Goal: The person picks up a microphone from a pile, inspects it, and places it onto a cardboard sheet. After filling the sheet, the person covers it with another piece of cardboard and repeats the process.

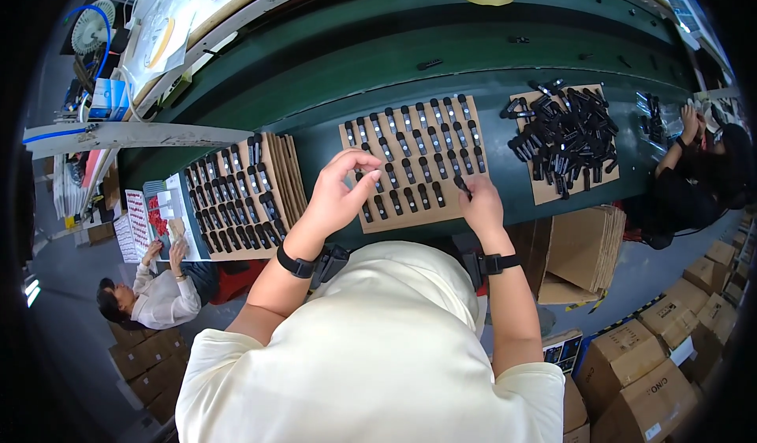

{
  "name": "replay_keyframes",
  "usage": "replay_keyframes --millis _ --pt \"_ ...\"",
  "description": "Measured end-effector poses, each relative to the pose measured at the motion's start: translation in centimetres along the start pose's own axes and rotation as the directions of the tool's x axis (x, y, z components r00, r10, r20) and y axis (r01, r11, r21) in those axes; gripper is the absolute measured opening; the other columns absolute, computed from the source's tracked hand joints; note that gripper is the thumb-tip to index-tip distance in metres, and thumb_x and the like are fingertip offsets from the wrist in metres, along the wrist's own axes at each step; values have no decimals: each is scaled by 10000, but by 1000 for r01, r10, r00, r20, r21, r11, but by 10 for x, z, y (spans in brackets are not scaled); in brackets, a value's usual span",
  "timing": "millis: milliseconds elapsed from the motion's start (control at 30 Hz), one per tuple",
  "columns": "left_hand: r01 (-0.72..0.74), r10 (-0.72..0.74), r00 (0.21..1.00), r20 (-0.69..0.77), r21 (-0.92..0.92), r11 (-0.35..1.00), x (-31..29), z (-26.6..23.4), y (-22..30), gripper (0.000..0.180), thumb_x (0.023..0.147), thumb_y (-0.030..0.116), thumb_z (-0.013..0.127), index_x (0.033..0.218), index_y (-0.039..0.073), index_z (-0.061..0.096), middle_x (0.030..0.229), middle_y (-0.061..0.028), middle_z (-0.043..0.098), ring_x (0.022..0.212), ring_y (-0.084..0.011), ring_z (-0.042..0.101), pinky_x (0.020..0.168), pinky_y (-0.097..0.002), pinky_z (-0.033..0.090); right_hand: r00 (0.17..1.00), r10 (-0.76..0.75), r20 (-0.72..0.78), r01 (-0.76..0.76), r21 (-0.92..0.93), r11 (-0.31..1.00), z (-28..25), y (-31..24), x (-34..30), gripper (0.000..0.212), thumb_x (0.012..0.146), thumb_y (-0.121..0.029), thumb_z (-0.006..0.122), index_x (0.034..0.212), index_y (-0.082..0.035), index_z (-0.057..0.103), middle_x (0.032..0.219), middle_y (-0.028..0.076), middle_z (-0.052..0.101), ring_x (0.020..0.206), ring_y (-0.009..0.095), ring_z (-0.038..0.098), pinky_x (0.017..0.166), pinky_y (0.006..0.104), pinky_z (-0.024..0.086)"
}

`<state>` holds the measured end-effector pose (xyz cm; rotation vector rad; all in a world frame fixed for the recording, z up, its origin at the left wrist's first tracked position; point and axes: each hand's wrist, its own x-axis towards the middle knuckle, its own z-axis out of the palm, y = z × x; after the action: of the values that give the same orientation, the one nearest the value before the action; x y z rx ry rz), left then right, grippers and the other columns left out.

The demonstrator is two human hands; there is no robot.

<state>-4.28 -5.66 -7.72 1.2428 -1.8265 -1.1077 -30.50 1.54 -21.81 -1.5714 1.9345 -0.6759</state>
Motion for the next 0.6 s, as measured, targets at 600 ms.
replay_keyframes --millis 600 --pt "224 -222 974 -51 49 973 45 -9 -48 115 872 47 627 960 -23 651 879 -75 655 808 -142 611 770 -276 494 914 356 195 -338 -117 934 71 37 6 245 800 -180 711 959 -42 585 961 174 654 911 379 632 793 444 516"
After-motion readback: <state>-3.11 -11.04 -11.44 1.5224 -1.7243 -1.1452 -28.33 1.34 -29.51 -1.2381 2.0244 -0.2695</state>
